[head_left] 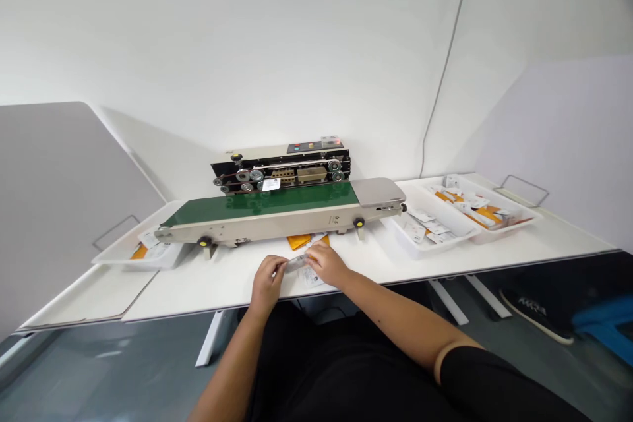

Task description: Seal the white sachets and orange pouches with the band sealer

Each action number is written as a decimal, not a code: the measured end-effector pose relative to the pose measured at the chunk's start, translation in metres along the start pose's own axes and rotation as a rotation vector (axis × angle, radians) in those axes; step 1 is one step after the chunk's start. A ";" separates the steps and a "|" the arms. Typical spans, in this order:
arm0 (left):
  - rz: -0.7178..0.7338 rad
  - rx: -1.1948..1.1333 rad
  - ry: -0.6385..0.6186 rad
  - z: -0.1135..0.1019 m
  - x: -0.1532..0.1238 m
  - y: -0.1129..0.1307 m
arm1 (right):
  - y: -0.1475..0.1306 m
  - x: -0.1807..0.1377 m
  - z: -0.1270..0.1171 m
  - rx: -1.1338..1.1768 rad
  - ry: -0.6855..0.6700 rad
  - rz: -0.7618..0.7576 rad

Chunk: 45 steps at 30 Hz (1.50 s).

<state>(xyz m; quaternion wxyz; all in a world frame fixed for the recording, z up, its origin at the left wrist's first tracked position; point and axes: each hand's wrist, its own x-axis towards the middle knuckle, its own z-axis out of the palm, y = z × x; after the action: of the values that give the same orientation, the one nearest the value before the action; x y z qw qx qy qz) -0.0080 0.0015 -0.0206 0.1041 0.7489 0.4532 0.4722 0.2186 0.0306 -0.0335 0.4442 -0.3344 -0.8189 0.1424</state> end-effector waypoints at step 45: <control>-0.285 -0.386 -0.347 -0.006 0.002 0.011 | -0.009 -0.012 -0.010 0.305 -0.026 0.157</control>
<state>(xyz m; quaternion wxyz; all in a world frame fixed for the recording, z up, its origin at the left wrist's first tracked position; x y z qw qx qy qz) -0.0061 -0.0047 -0.0101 0.3858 0.7134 0.4313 0.3953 0.2279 0.0148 -0.0302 0.4669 -0.3243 -0.7647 0.3035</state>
